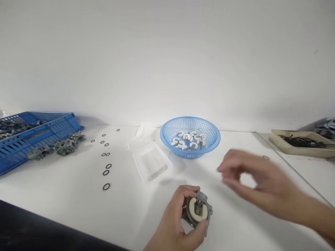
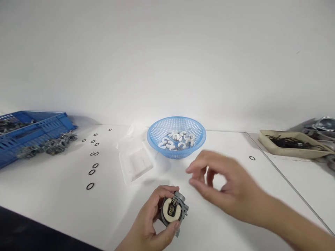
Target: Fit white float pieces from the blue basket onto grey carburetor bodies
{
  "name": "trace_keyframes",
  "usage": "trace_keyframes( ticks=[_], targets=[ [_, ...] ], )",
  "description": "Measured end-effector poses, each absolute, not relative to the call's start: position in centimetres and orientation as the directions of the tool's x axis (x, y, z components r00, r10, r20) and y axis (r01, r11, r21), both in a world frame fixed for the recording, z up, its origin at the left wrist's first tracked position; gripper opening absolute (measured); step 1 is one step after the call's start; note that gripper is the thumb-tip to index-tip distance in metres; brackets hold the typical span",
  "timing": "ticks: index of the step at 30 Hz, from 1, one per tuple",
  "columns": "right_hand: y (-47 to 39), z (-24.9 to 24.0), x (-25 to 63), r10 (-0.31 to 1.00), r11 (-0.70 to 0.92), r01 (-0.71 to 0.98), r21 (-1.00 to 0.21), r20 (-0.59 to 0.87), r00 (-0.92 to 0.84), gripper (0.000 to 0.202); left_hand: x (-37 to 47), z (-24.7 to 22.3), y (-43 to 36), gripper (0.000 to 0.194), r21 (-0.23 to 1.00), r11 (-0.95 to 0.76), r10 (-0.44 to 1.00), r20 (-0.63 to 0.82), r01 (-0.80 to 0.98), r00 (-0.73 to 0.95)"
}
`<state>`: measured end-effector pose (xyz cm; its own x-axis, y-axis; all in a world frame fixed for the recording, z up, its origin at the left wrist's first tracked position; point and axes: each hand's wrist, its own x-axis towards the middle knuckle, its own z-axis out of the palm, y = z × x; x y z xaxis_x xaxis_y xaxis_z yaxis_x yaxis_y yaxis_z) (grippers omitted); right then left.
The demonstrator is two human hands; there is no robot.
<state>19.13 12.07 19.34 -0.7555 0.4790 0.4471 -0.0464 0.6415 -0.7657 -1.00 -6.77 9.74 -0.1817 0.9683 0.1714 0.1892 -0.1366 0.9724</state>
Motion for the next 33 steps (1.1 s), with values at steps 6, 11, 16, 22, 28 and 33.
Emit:
trace_keyframes(
  ticks=[6,11,16,22,28,33],
  targets=[
    [11.0,12.8,18.5,0.398,0.339,0.088,-0.937,0.058,-0.916,0.026,-1.1,10.4,-6.9,0.047,0.977,-0.112,0.974,0.144,0.181,-0.176],
    [10.7,11.4,17.9,0.394,0.069,-0.002,-0.998,0.029,-0.918,0.019,-1.3,10.0,-6.8,0.054,0.984,-0.116,0.979,0.136,0.139,-0.150],
    [10.8,11.1,17.3,0.426,-0.002,-0.053,-0.999,0.048,-0.903,0.016,-1.8,8.5,-6.4,0.059,0.968,-0.218,0.966,0.232,0.124,-0.113],
    [10.4,10.9,17.4,0.437,0.006,-0.078,-0.997,0.073,-0.896,0.010,-1.7,9.1,-6.9,0.056,0.987,-0.122,0.986,0.133,0.105,-0.103],
    [10.3,10.9,17.3,0.439,0.008,-0.087,-0.996,0.081,-0.895,0.007,-1.9,8.9,-7.0,0.058,0.985,-0.152,0.984,0.158,0.078,-0.080],
    [10.3,11.0,17.3,0.446,0.021,-0.082,-0.996,0.083,-0.891,0.005,-1.8,9.4,-7.2,0.056,0.995,-0.079,0.992,0.085,0.068,-0.097]
  ],
)
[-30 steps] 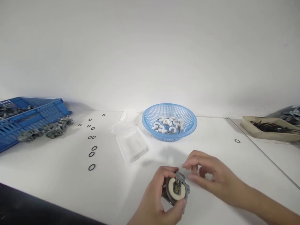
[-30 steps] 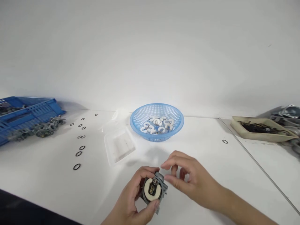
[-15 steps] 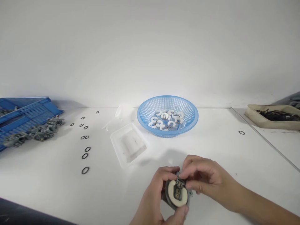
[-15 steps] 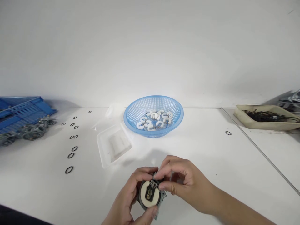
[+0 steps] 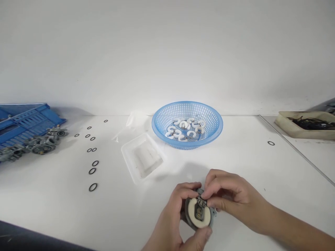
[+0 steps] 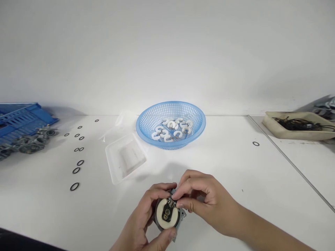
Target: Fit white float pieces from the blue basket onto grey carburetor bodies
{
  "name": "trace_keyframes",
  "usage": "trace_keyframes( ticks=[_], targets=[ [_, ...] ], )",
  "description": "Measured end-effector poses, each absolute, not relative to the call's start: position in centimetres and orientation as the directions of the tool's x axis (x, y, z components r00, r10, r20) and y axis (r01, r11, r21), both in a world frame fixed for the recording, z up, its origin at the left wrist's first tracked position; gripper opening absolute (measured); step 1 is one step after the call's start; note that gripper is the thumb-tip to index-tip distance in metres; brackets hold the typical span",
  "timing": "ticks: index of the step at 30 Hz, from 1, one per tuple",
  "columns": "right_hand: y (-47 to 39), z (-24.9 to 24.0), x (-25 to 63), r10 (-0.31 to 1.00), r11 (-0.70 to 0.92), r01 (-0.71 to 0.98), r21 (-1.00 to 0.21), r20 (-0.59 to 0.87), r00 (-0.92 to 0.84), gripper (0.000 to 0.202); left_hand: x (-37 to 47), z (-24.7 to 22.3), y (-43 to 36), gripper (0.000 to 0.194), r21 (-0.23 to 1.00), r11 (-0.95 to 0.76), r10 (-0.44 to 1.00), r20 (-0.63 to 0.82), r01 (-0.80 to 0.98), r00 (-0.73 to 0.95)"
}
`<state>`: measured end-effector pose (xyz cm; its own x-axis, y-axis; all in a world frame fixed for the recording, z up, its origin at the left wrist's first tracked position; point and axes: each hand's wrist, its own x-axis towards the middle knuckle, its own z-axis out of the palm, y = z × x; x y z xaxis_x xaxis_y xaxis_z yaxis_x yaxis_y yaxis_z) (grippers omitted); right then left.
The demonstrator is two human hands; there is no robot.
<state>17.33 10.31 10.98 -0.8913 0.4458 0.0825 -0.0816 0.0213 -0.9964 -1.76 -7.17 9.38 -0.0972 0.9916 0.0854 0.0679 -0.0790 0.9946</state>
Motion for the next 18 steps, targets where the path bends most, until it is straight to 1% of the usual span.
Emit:
trace_keyframes(
  ticks=[6,7,9,12,14,16,18],
  targets=[
    [10.4,11.1,17.4,0.429,0.009,-0.108,-0.994,0.101,-0.898,0.006,-1.6,9.8,-7.3,0.059,0.997,-0.050,0.992,0.056,0.050,-0.113],
    [10.4,11.1,17.4,0.432,0.029,-0.120,-0.992,0.121,-0.894,0.007,-1.6,9.7,-7.3,0.061,0.997,-0.054,0.992,0.059,0.048,-0.110],
    [10.5,10.9,17.6,0.467,0.118,-0.151,-0.982,0.188,-0.864,0.010,-1.7,9.4,-7.3,0.063,0.997,-0.053,0.993,0.058,0.056,-0.102],
    [11.1,10.7,17.9,0.583,0.272,-0.189,-0.944,0.318,-0.748,0.015,-1.7,9.0,-7.4,0.065,0.997,-0.021,0.993,0.029,0.068,-0.116],
    [12.1,11.0,18.4,0.643,0.353,-0.236,-0.906,0.418,-0.642,0.014,-1.6,9.1,-7.4,0.066,0.999,0.011,0.990,-0.005,0.043,-0.141],
    [13.5,12.3,19.1,0.666,0.453,-0.308,-0.837,0.547,-0.507,0.012,-1.4,9.6,-7.3,0.071,0.999,0.054,0.985,-0.054,-0.007,-0.164],
    [14.8,14.4,19.9,0.675,0.527,-0.340,-0.779,0.627,-0.389,0.018,-1.2,10.4,-7.1,0.080,0.991,0.116,0.975,-0.125,-0.062,-0.183]
  ],
)
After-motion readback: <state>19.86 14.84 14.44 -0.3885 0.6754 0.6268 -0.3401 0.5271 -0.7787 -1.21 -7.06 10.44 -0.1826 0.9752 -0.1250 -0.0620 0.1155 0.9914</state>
